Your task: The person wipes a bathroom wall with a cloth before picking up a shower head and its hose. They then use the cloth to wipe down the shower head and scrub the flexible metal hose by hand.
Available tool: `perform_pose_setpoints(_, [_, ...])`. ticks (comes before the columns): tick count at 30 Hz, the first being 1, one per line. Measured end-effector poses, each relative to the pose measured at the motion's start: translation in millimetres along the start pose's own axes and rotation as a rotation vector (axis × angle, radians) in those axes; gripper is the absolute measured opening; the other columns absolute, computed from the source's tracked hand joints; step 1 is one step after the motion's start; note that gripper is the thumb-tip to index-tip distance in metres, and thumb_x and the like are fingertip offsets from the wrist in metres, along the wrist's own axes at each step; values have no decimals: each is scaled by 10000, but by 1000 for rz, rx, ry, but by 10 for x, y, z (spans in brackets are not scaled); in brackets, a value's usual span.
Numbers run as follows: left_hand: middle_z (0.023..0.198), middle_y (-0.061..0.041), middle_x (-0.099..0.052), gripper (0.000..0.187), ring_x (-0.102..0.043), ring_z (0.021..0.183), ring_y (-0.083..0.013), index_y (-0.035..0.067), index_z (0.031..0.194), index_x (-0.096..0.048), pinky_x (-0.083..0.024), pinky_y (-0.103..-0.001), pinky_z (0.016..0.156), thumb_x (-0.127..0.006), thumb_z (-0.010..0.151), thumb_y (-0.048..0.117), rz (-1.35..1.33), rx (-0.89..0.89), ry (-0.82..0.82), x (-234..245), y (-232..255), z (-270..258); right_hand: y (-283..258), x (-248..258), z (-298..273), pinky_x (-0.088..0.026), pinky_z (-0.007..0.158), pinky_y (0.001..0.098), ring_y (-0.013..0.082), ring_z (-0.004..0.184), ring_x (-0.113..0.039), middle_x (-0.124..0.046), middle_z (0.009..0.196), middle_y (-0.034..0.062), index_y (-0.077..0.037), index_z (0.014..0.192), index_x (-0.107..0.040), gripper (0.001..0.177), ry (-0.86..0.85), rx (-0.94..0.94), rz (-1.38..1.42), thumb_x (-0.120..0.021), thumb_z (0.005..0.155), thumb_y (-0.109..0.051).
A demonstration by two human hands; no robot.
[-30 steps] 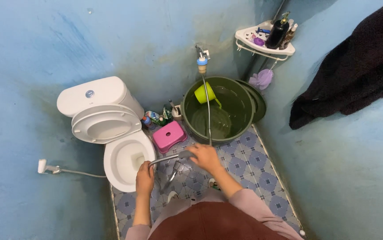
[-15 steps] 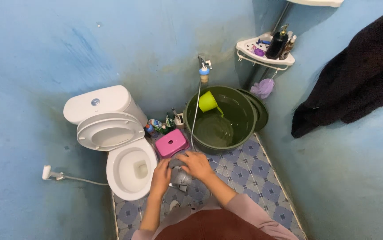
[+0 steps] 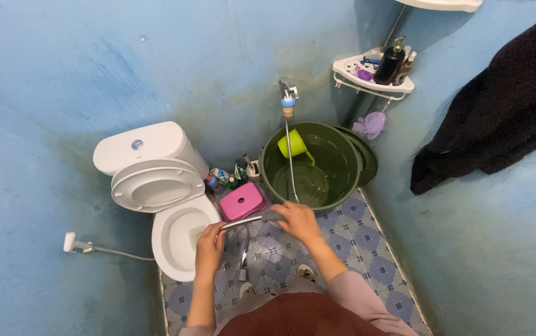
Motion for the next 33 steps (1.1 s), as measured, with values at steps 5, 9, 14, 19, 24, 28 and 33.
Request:
perform_pose_setpoints(5, [1054, -147, -719, 209, -688, 958, -352, 43, 1118, -709, -530, -414, 842, -665, 919, 92, 25, 5, 43, 10, -250, -46, 147, 62, -54, -534, 791, 432, 283, 924, -698, -677, 937, 31, -224, 1154, -695, 471, 6, -47, -18, -835, 704, -203])
perform_pose_setpoints(9, [1004, -152, -698, 191, -679, 923, -331, 21, 1089, -668, -524, -407, 835, -661, 905, 71, 6, 23, 33, -96, -423, -63, 48, 17, -19, -532, 800, 439, 293, 910, -690, -676, 945, 34, -233, 1152, -701, 473, 8, -36, -12, -832, 698, -201])
perform_pose_setpoints(14, [943, -144, -677, 178, -675, 873, -298, 17, 1068, -640, -517, -393, 783, -636, 898, 72, -77, 55, -12, -175, -315, -58, -133, -59, 45, -527, 790, 450, 309, 928, -679, -645, 939, 59, -231, 1190, -681, 469, -47, 20, -3, -820, 743, -209])
perform_pose_setpoints(19, [950, -163, -662, 184, -656, 878, -318, 6, 1050, -645, -513, -392, 795, -652, 894, 102, -71, -29, -67, -333, -34, 6, -320, -90, 85, -507, 781, 461, 307, 927, -679, -649, 956, 57, -234, 1176, -684, 456, -43, 55, 51, -827, 745, -206])
perform_pose_setpoints(24, [1144, -194, -658, 321, -643, 1041, -393, -4, 1194, -607, -512, -429, 860, -614, 889, 94, -115, -97, -207, -541, 104, 11, -562, -119, 118, -512, 817, 443, 292, 941, -675, -636, 944, 51, -242, 1201, -674, 479, -42, 150, 73, -824, 747, -210])
perform_pose_setpoints(28, [1216, -203, -633, 344, -609, 1129, -416, -8, 1235, -589, -484, -448, 936, -586, 906, 92, -124, -118, -200, -567, 44, -15, -516, -163, 121, -504, 817, 448, 290, 946, -669, -638, 953, 48, -246, 1203, -671, 489, -59, 144, 70, -825, 740, -209])
perform_pose_setpoints(33, [1154, -193, -638, 335, -624, 1071, -385, -1, 1161, -620, -490, -435, 921, -662, 898, 203, -64, -154, -200, -438, 190, 9, -373, -154, 59, -503, 826, 452, 308, 962, -652, -635, 978, 59, -250, 1246, -678, 529, -98, 104, 109, -827, 742, -194])
Point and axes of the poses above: each hand's wrist, its own z-axis towards the middle knuckle, its own x-axis out of the back of the hand, y = z × x, the point moved 6 cm from there along z, towards the middle knuckle
